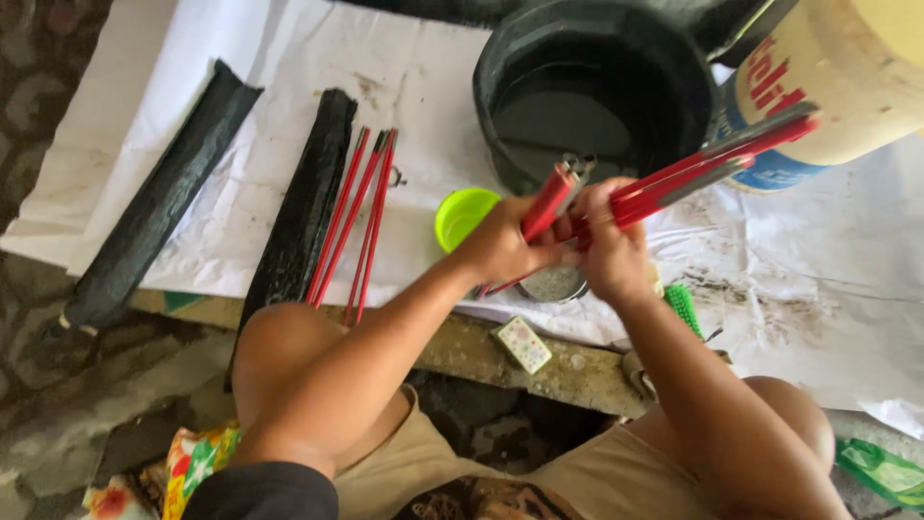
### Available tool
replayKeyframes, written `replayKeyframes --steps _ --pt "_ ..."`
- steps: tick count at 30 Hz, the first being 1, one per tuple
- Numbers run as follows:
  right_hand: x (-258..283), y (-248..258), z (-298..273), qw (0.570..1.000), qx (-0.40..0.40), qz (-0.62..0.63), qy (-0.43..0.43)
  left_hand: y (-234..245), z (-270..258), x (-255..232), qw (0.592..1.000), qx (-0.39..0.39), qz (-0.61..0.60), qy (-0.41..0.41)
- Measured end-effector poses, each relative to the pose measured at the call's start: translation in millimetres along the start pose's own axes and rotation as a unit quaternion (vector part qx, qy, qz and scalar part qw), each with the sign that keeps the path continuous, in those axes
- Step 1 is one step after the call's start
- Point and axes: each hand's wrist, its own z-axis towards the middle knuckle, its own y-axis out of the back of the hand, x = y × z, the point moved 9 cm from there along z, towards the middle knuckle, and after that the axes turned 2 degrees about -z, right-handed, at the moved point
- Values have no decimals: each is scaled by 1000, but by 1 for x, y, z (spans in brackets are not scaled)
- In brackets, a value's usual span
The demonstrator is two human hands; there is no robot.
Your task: The person gathers red metal rods from a white sheet on the floor, then scrubs them with a yellow sponge and a green brush while seated. The rods are handled in small groups and wiped along their length.
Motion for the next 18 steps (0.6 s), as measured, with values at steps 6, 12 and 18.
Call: replayKeyframes --steps 6,12,18 --pt "-150 51 37 982 -96 69 -149 -6 -7 -14 986 -10 166 -32" --pt "-63 1 -1 978 -95 165 -91 -3 -12 21 956 -52 275 -86" --pt "-26 -29 -1 971 122 192 77 6 -21 -10 969 -50 222 -98"
